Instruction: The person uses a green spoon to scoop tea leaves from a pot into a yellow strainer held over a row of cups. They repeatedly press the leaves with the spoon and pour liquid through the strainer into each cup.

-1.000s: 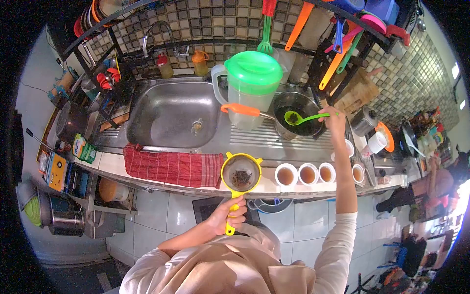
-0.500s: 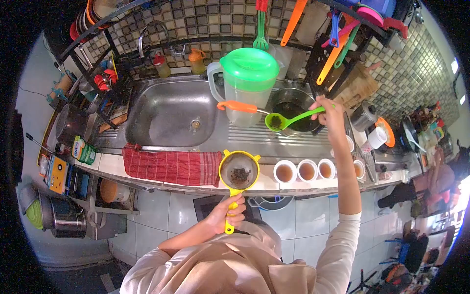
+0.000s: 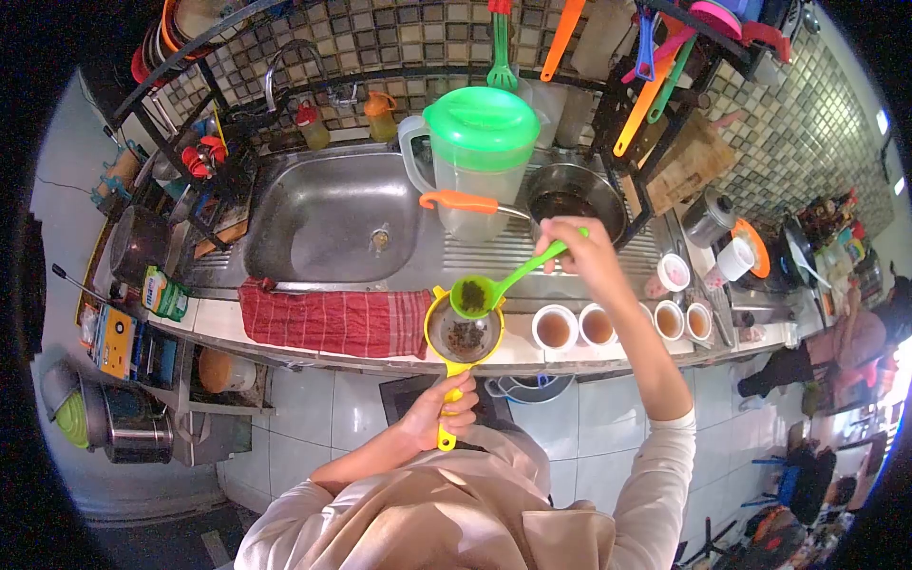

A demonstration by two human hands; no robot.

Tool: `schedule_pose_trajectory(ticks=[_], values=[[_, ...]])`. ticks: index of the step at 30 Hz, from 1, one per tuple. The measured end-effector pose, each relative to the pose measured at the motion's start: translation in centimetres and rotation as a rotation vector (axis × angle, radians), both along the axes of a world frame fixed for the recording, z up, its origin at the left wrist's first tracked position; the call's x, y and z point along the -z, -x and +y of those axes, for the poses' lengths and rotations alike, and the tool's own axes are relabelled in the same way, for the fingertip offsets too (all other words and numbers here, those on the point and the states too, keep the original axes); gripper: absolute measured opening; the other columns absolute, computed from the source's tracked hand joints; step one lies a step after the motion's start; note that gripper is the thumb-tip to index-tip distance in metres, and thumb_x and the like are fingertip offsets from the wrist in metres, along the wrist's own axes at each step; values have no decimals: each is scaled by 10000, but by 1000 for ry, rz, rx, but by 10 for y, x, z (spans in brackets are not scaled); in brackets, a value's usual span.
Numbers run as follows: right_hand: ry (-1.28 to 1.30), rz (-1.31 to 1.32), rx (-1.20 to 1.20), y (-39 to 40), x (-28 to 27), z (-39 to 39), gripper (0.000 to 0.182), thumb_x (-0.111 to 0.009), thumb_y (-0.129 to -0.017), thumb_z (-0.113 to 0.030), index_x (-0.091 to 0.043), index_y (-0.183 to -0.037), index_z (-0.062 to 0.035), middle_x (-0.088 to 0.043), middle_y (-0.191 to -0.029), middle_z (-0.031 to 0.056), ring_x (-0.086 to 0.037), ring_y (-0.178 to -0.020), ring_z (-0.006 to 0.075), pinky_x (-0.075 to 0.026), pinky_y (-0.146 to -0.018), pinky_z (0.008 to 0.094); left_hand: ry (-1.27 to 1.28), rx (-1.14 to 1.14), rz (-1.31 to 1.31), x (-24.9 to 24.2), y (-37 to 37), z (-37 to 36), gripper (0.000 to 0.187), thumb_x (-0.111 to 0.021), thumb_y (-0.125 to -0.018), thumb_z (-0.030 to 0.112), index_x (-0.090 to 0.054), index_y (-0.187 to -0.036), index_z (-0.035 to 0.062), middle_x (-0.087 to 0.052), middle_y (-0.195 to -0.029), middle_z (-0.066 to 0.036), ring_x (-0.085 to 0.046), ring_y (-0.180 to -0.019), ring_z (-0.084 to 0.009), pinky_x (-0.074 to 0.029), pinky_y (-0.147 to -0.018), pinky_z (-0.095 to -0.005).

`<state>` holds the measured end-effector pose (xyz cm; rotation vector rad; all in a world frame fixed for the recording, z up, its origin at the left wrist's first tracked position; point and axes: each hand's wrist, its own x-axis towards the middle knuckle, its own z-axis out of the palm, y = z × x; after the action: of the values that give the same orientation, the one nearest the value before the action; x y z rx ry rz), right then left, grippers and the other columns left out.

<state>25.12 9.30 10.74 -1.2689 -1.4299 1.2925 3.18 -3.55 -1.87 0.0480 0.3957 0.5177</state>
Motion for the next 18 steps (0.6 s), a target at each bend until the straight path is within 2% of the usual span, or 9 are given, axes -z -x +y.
schedule_pose_trajectory(ticks=[2,6,8,10,12,14,15,17,18], values=[[-25,-20,-69,9,5,-5,301,-484,-812,-255,-570,-643,-22,-519,-527,31,-459,-452,43,-219,-373,164,3,9,-2,0,0,0,239,-404,-880,324,-378,-706,162,-253,-495,67,-224,-395,-48,-206,-363,-185],[-68,-91,-86,20,16,-13,319,-481,-826,-255,-596,-657,-10,-540,-553,19,-483,-466,51,-263,-394,172,10,16,-15,-2,1,1,239,-406,-879,328,-380,-709,163,-256,-495,69,-226,-398,-46,-206,-363,-181],[-115,-149,-128,22,16,-16,336,-476,-833,-253,-594,-650,3,-551,-566,21,-507,-484,67,-315,-418,186,11,19,-29,-1,1,1,239,-407,-879,329,-380,-709,163,-257,-494,69,-225,-397,-45,-206,-363,-180],[-269,-249,-180,29,13,-23,343,-482,-833,-259,-582,-643,9,-547,-560,30,-513,-490,76,-361,-447,212,2,12,-17,-2,1,0,241,-411,-877,330,-381,-706,163,-258,-494,70,-223,-395,-44,-206,-362,-178],[-249,-266,-171,34,11,-29,309,-490,-825,-237,-581,-653,3,-558,-560,62,-527,-484,103,-392,-477,228,2,13,-14,-3,1,1,241,-413,-876,329,-380,-704,164,-258,-493,70,-223,-394,-44,-204,-361,-177],[-438,-373,-237,35,13,-32,278,-498,-815,-226,-570,-645,-19,-553,-563,78,-529,-465,158,-394,-460,263,2,13,-11,-3,1,1,240,-415,-875,327,-380,-702,164,-257,-493,71,-222,-393,-44,-201,-359,-177],[-437,-374,-238,35,12,-34,278,-498,-815,-226,-570,-645,-19,-553,-563,78,-529,-465,158,-394,-460,263,2,12,-12,-3,1,1,240,-418,-874,327,-380,-701,165,-257,-493,71,-222,-392,-43,-199,-358,-177],[-679,-701,-332,36,4,-41,261,-504,-806,-222,-553,-621,-45,-529,-554,83,-522,-469,219,-397,-452,304,4,11,-13,-3,0,1,239,-421,-873,327,-379,-700,166,-257,-493,71,-222,-392,-43,-196,-356,-176],[-678,-700,-333,38,1,-45,261,-504,-806,-222,-553,-621,-45,-529,-554,83,-522,-469,219,-397,-452,304,5,7,0,-5,0,1,243,-416,-875,336,-371,-706,168,-251,-489,72,-218,-381,-39,-188,-349,-176]])
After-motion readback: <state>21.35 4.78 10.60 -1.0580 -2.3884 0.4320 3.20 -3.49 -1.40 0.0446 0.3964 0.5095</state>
